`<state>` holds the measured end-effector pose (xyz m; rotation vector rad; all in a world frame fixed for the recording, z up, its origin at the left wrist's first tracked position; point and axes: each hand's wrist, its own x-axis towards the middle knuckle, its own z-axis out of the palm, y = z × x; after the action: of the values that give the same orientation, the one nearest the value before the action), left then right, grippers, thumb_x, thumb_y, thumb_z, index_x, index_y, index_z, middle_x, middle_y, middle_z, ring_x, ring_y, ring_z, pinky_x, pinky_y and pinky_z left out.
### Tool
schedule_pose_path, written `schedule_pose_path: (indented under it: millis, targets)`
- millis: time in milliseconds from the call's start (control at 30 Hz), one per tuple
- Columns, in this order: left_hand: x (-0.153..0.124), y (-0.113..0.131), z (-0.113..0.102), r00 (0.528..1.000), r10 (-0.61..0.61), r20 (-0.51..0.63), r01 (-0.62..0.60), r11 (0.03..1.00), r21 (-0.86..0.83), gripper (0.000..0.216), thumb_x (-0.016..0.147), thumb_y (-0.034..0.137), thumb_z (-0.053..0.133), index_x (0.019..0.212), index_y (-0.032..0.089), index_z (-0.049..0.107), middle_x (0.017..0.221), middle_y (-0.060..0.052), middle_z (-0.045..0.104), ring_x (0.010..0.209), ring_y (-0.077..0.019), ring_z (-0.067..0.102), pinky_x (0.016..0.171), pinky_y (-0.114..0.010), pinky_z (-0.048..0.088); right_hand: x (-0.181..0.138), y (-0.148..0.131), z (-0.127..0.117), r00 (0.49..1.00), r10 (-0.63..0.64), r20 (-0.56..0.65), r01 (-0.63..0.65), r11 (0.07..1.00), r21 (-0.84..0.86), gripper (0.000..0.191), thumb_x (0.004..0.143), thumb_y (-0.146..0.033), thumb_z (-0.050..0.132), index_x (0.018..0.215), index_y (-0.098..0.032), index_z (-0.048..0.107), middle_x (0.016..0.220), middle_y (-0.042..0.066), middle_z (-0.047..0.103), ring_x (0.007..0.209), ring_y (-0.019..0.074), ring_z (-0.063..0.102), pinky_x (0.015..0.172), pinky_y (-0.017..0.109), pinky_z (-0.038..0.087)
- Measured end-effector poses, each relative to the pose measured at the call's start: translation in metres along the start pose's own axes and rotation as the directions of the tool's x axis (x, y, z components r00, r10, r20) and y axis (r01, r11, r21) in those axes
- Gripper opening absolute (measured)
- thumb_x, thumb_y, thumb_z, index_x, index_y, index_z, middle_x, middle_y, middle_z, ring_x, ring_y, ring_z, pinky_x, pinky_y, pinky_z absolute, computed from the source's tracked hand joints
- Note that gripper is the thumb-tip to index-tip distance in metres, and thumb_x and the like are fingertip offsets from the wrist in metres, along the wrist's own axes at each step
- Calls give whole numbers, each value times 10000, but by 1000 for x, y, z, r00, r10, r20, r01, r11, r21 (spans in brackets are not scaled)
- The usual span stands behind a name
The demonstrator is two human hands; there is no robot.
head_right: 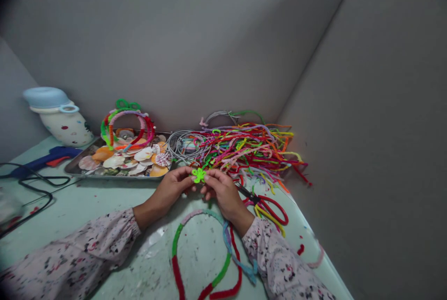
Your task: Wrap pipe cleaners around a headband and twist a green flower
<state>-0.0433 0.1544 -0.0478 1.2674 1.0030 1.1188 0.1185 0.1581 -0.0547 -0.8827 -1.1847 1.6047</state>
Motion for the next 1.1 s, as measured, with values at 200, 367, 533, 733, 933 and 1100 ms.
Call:
schedule_pose_path:
  millis: [200, 367, 533, 733, 933, 1100]
  targets:
    - [1, -2, -2, 1000, 11, 14, -11, 1000, -19, 220, 749, 316, 651, 875, 138, 625, 654, 11, 585, 532, -85, 505, 513, -207, 370, 1, 1, -2, 1000, 12, -12, -12, 1000, -7, 151, 767, -304, 651, 810, -166, 612, 579, -20, 601, 479, 77, 515, 453, 168, 386]
    - [1, -5, -5, 997, 48, 59, -47, 999, -18, 223, 764, 310, 645, 912, 143, 650, 707, -4, 587, 554, -80, 477, 535, -211, 378, 1, -1, -2, 994, 105, 32, -108, 986, 130, 137, 725, -253, 688, 808, -162, 629, 574, -25, 583, 454, 64, 497, 412, 153, 357]
    - [1, -4, -4, 997, 39, 74, -36, 998, -42, 224, 762, 312, 648, 915, 148, 648, 700, 6, 573, 563, -82, 465, 548, -212, 373, -1, -4, -3, 992, 122, 40, -126, 981, 144, 168, 702, -255, 713, 818, -167, 628, 592, -32, 576, 453, 57, 497, 400, 145, 354]
    - [-1, 0, -3, 996, 13, 90, -12, 1000, -22, 205, 757, 312, 646, 874, 144, 650, 665, 13, 562, 558, -87, 455, 557, -224, 365, -1, -6, -1, 1000, 25, 6, -25, 999, 27, 204, 745, -328, 683, 866, -173, 631, 695, -17, 589, 526, 72, 536, 430, 159, 389]
    - [-1, 3, -3, 981, -25, 192, 27, 1000, -7, 228, 742, 332, 657, 844, 128, 664, 662, -9, 572, 552, -90, 447, 551, -228, 354, -2, -6, -5, 1000, 7, 7, -6, 992, -125, 230, 743, -353, 678, 891, -184, 628, 686, -19, 588, 522, 85, 507, 459, 187, 380]
    - [-1, 5, -4, 957, -63, 284, 74, 997, -27, 218, 722, 339, 673, 772, 127, 659, 637, -6, 555, 539, -88, 434, 539, -229, 340, -3, -8, -9, 997, 13, 77, 1, 984, -177, 243, 763, -380, 651, 927, -201, 647, 673, -24, 584, 525, 89, 477, 484, 205, 348]
